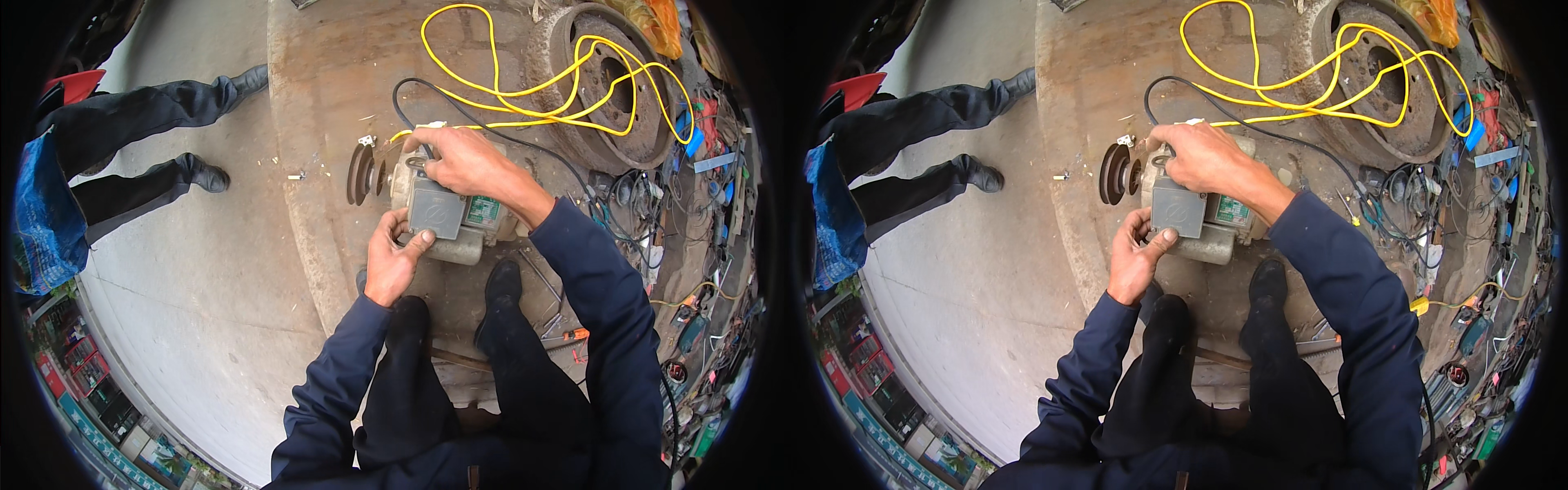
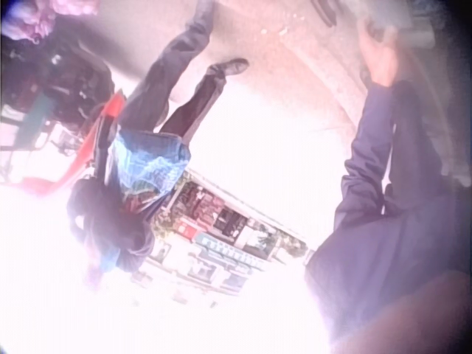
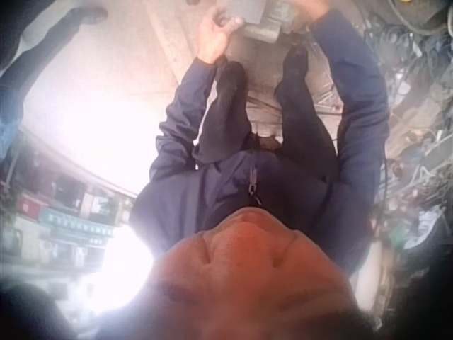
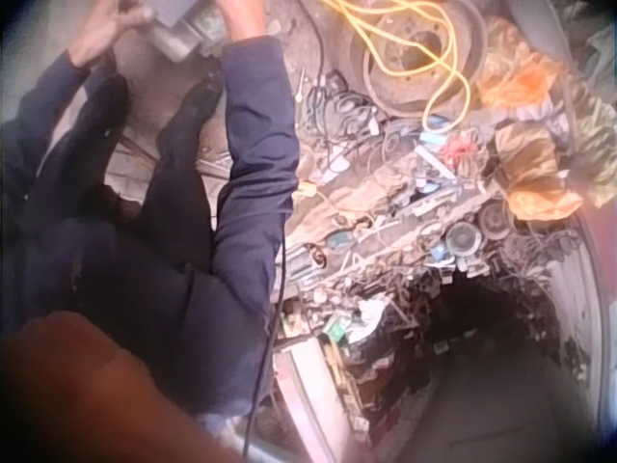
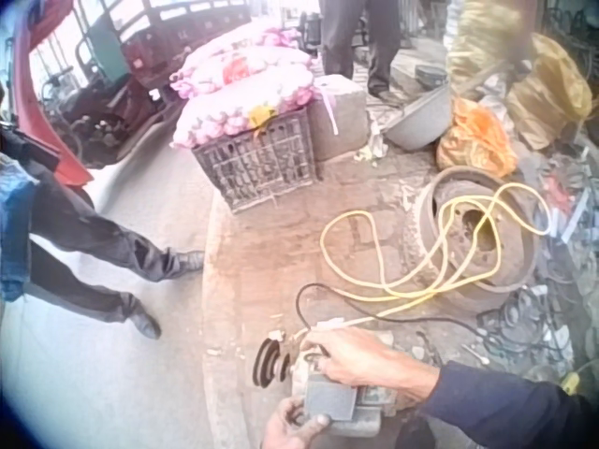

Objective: The person works on an electric motor placed on the floor, using a screwdriver to adjust internal components and wires. They then place a metal cover over the motor and secure it with screws, completing the assembly.

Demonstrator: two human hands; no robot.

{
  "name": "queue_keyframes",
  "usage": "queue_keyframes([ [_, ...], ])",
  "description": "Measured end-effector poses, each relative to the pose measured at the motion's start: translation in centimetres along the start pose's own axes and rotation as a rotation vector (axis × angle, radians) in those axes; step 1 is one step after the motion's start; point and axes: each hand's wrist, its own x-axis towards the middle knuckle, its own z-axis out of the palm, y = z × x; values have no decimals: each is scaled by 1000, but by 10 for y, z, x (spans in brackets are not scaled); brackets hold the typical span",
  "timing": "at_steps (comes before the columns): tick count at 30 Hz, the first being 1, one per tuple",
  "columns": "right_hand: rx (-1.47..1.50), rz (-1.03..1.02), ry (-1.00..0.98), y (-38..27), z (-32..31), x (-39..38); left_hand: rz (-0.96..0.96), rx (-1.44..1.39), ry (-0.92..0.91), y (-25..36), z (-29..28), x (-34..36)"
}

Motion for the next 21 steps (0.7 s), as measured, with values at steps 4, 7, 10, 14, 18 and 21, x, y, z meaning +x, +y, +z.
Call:
queue_keyframes([
  [4,44,-111,89,12,8,-9,-115,-52,10,6,0,4],
  [7,162,-9,103,19,12,-17,-177,-26,0,12,0,9],
  [10,306,65,126,25,15,-23,-214,9,-2,15,1,13],
  [14,481,65,225,30,24,-31,-220,72,38,17,5,15],
  [18,497,134,256,30,29,-36,-205,163,101,16,11,14],
  [21,510,135,272,28,27,-41,-200,100,131,15,13,15],
])
